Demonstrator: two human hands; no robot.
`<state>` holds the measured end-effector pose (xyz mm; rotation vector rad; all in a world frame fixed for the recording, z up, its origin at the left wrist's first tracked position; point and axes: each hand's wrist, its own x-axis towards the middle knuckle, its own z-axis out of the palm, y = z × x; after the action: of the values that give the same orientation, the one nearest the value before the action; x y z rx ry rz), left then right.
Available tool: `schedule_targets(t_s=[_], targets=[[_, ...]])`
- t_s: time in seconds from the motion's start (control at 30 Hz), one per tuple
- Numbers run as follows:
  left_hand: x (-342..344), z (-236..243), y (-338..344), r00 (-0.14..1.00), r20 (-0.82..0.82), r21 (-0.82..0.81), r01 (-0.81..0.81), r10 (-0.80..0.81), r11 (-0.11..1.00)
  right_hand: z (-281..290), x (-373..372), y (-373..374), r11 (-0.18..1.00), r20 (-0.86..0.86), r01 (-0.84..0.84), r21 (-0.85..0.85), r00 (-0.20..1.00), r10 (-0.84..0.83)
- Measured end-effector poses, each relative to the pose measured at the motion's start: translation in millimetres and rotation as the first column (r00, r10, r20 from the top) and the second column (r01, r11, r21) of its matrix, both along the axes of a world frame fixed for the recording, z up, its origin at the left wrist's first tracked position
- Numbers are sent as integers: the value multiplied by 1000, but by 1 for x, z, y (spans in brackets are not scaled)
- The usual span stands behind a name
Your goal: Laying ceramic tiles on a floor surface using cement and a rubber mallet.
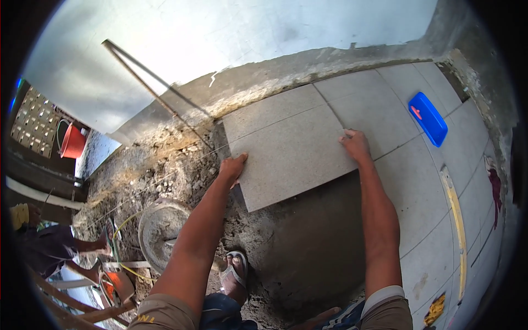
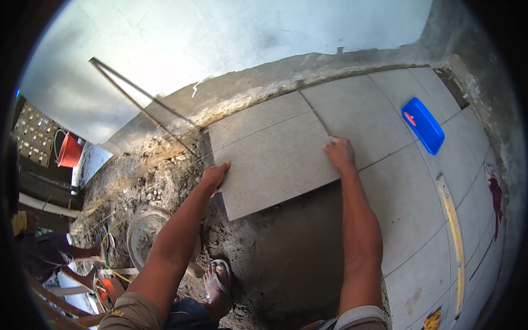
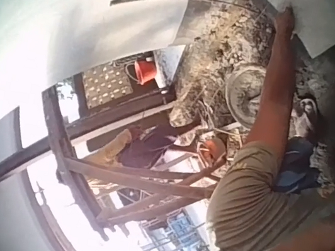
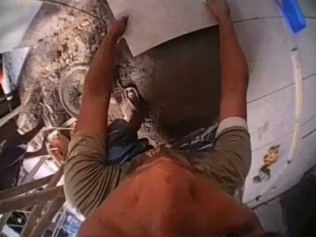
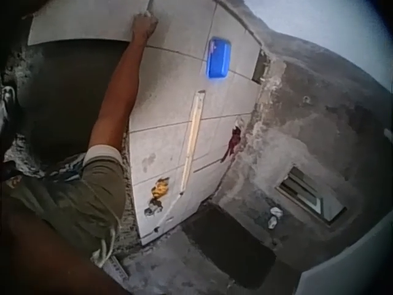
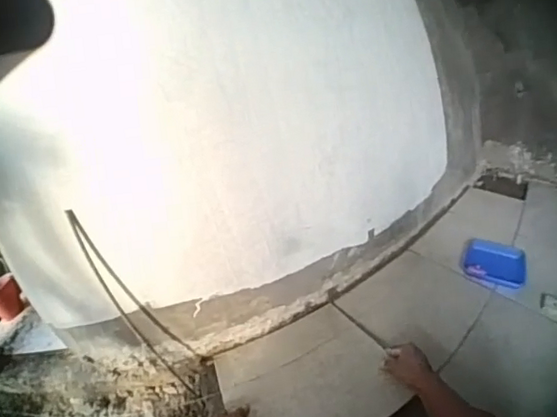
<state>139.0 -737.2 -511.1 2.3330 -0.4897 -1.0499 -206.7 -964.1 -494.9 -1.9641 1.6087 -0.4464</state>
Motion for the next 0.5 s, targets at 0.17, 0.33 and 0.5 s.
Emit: schedule_targets(t_s=[0.17, 0.33, 0.5], targets=[[9, -6, 4, 999, 7, -1, -34, 34, 999, 10, 11, 12, 999, 48, 32, 24, 998, -33], [9, -13, 1, 998, 0, -1, -55, 55, 998, -13, 0, 6, 995, 211, 95, -27, 974, -88], [13, -13, 2, 999, -36, 58, -30, 32, 998, -17, 1, 11, 998, 158, 44, -50, 987, -36]])
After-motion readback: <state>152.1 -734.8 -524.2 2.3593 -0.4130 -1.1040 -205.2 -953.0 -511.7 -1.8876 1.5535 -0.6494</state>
